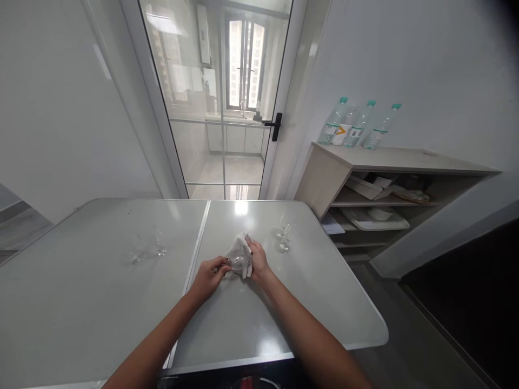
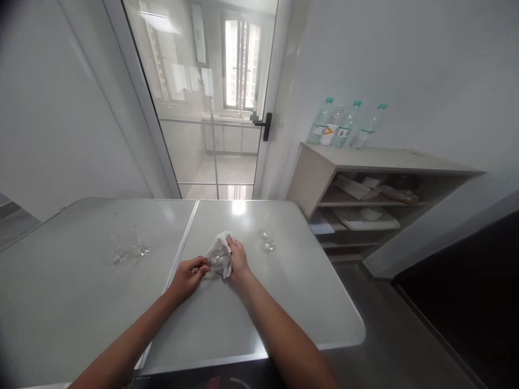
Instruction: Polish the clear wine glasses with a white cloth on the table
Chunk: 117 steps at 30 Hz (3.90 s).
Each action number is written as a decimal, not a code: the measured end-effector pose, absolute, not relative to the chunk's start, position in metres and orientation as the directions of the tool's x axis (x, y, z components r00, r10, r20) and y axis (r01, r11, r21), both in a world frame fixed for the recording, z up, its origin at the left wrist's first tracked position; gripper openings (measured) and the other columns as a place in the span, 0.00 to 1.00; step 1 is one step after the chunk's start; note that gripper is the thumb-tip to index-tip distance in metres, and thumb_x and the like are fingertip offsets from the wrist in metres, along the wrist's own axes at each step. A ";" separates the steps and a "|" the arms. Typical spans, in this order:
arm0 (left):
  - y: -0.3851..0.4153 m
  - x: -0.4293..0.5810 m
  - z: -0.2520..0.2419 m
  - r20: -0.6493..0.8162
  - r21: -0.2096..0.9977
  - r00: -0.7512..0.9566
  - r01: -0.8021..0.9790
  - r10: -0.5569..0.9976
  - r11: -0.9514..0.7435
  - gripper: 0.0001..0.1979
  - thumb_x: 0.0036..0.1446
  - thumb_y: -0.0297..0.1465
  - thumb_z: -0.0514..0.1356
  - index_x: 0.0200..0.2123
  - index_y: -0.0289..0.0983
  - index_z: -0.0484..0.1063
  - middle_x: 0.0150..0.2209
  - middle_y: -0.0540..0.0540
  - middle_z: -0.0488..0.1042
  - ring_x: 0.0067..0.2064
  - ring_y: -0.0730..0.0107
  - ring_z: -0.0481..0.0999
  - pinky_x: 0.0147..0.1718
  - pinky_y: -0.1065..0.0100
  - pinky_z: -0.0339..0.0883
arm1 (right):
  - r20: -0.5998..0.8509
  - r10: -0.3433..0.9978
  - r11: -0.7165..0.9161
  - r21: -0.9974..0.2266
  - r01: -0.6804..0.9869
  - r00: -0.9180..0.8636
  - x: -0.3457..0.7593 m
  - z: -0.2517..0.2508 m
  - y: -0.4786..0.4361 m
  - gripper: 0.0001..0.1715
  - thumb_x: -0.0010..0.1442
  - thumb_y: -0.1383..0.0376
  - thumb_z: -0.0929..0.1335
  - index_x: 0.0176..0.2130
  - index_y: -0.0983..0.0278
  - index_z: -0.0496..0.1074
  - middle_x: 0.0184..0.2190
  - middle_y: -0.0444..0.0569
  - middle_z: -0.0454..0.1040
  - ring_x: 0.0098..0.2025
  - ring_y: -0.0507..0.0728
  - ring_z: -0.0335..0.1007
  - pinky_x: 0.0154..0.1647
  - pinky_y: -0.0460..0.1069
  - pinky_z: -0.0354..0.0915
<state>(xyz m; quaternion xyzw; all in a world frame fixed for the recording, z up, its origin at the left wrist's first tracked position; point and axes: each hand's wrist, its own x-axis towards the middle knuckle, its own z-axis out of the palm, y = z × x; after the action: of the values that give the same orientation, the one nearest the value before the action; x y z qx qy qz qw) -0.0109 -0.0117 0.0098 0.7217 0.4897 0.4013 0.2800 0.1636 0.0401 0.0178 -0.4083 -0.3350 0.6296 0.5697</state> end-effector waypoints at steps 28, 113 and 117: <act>0.014 -0.025 -0.020 0.221 0.945 -0.052 0.260 0.974 -0.200 0.14 0.59 0.42 0.65 0.43 0.39 0.76 0.44 0.43 0.83 0.47 0.57 0.83 0.49 0.58 0.77 | 0.014 0.819 0.561 -0.235 0.794 -0.574 0.151 0.041 -0.017 0.35 0.61 0.69 0.63 0.66 0.59 0.61 0.67 0.61 0.64 0.38 0.63 0.81 0.40 0.56 0.73; -0.008 -0.017 0.013 0.230 0.959 -0.037 0.180 0.973 -0.219 0.14 0.59 0.43 0.63 0.34 0.39 0.66 0.27 0.53 0.64 0.29 0.72 0.64 0.28 0.71 0.58 | -0.081 0.866 -0.005 -0.988 0.153 -0.494 0.186 0.035 0.026 0.14 0.55 0.55 0.72 0.30 0.64 0.76 0.25 0.42 0.71 0.29 0.53 0.65 0.29 0.45 0.59; -0.009 -0.024 0.020 0.342 0.890 -0.137 0.365 0.929 -0.274 0.13 0.60 0.42 0.63 0.32 0.39 0.70 0.28 0.51 0.68 0.31 0.69 0.67 0.33 0.68 0.62 | -0.134 0.822 -0.100 -0.991 0.092 -0.554 0.191 0.039 0.023 0.14 0.56 0.56 0.73 0.36 0.64 0.79 0.31 0.45 0.78 0.32 0.56 0.71 0.32 0.46 0.65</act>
<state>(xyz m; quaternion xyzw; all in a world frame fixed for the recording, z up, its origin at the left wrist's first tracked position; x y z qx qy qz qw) -0.0242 -0.0092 0.0197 0.5996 0.5397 0.5267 0.2679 0.1915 0.0226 0.0394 -0.3762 -0.6072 0.6390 0.2855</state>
